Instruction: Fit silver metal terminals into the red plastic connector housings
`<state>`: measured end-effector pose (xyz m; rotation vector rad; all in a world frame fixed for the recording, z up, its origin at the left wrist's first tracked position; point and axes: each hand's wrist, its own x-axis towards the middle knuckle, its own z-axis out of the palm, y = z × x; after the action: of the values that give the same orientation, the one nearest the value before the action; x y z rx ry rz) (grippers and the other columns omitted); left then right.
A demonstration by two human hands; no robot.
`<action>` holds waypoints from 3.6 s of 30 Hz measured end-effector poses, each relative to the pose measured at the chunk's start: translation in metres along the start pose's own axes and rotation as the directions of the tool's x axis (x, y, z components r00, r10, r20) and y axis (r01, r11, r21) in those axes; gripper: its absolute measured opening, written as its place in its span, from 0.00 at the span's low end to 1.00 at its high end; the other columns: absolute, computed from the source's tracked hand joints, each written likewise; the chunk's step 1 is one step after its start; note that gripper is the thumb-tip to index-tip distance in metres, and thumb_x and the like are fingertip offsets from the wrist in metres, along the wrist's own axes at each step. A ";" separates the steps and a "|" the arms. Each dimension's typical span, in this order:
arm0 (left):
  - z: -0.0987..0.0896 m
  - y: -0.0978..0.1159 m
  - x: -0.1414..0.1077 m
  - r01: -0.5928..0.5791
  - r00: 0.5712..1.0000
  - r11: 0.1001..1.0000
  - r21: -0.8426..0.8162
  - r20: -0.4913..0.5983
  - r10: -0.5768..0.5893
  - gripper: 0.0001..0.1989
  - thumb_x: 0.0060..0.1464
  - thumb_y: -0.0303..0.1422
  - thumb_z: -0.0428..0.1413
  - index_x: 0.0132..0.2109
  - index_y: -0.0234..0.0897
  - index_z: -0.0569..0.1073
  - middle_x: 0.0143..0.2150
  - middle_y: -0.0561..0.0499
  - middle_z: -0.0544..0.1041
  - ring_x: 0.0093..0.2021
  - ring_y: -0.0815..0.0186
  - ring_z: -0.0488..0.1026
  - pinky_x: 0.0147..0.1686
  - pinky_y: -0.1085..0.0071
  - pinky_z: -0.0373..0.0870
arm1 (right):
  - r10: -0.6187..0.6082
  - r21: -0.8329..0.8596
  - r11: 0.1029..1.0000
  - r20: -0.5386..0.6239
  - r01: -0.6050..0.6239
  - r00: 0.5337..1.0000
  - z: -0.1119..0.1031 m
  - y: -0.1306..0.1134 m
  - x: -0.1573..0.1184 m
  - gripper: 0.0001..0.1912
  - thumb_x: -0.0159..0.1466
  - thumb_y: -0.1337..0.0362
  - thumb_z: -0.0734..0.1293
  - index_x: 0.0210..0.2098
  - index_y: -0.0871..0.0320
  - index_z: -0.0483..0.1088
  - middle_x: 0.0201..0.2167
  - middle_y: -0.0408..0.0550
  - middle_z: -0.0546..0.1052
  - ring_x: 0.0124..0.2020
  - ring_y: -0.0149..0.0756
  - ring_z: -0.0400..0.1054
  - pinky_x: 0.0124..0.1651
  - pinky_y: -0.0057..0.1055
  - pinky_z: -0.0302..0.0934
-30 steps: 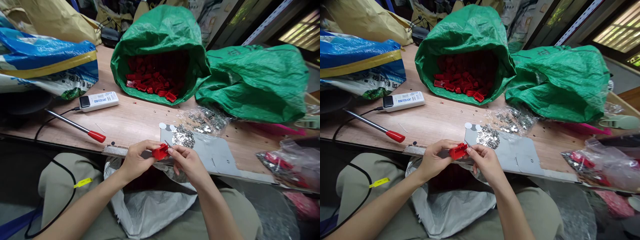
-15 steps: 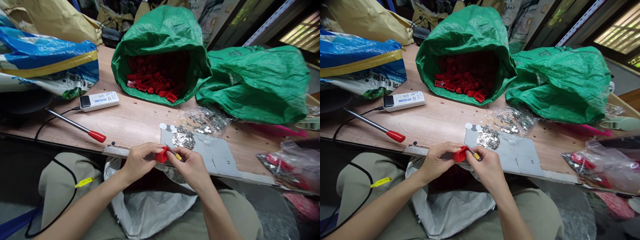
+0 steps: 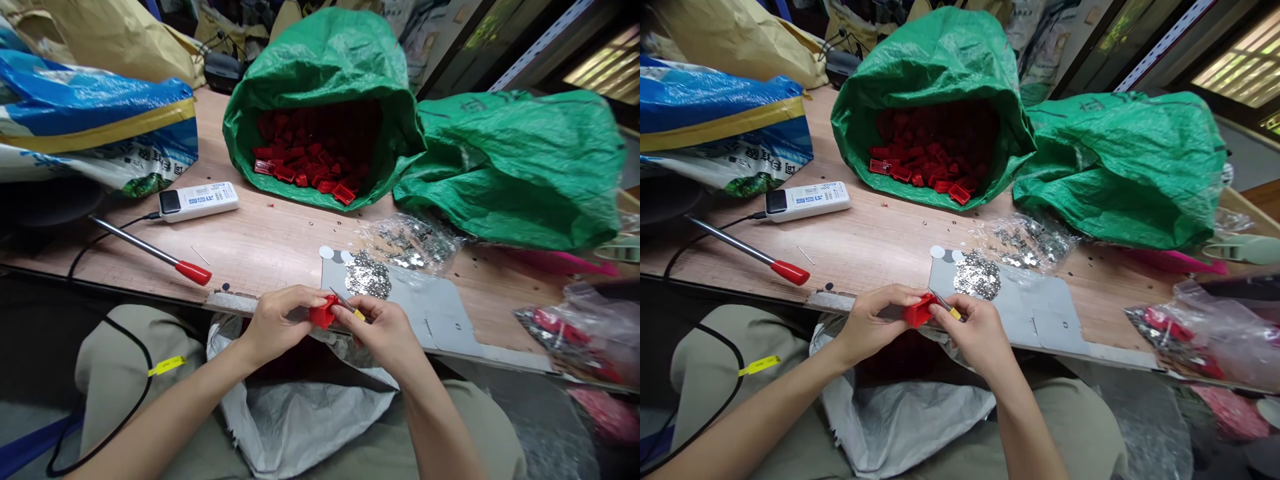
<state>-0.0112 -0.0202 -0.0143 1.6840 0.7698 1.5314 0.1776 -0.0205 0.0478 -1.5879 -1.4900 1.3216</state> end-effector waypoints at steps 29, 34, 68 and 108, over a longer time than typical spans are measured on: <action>0.005 0.009 -0.003 -0.072 0.997 0.985 0.155 0.009 0.071 0.16 0.51 0.16 0.60 0.46 0.36 0.78 0.45 0.46 0.85 0.45 0.65 0.83 0.48 0.75 0.80 | 0.052 0.323 0.944 0.025 -0.058 0.998 0.014 0.023 -0.017 0.24 0.60 0.43 0.74 0.32 0.58 0.71 0.19 0.39 0.69 0.18 0.30 0.65 0.22 0.26 0.64; 0.010 0.017 -0.007 0.046 0.997 0.998 -0.033 0.063 -0.044 0.13 0.53 0.20 0.63 0.46 0.36 0.78 0.48 0.45 0.84 0.52 0.62 0.81 0.56 0.70 0.77 | 0.130 0.540 0.811 0.209 -0.225 0.969 0.008 0.022 -0.024 0.21 0.57 0.50 0.79 0.33 0.60 0.73 0.17 0.34 0.61 0.15 0.20 0.48 0.23 0.22 0.67; -0.001 0.010 0.012 0.487 0.863 0.835 -0.255 -0.006 -0.505 0.13 0.50 0.31 0.68 0.43 0.36 0.77 0.44 0.48 0.84 0.46 0.62 0.81 0.49 0.68 0.79 | -0.336 -0.957 0.108 0.220 0.270 0.916 -0.073 -0.008 0.138 0.11 0.69 0.63 0.66 0.39 0.55 0.82 0.38 0.51 0.83 0.38 0.45 0.75 0.32 0.32 0.55; -0.001 0.012 0.012 0.488 0.860 0.835 -0.256 -0.023 -0.510 0.13 0.51 0.33 0.67 0.42 0.35 0.77 0.44 0.46 0.83 0.46 0.61 0.81 0.50 0.66 0.79 | -0.354 -0.902 0.165 0.323 0.399 0.878 -0.075 -0.010 0.148 0.09 0.67 0.62 0.67 0.37 0.54 0.81 0.30 0.47 0.82 0.32 0.41 0.74 0.31 0.30 0.55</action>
<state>-0.0116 -0.0170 0.0024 1.1208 0.9415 1.2701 0.2257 0.1383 0.0430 -1.5360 -2.7874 -0.0528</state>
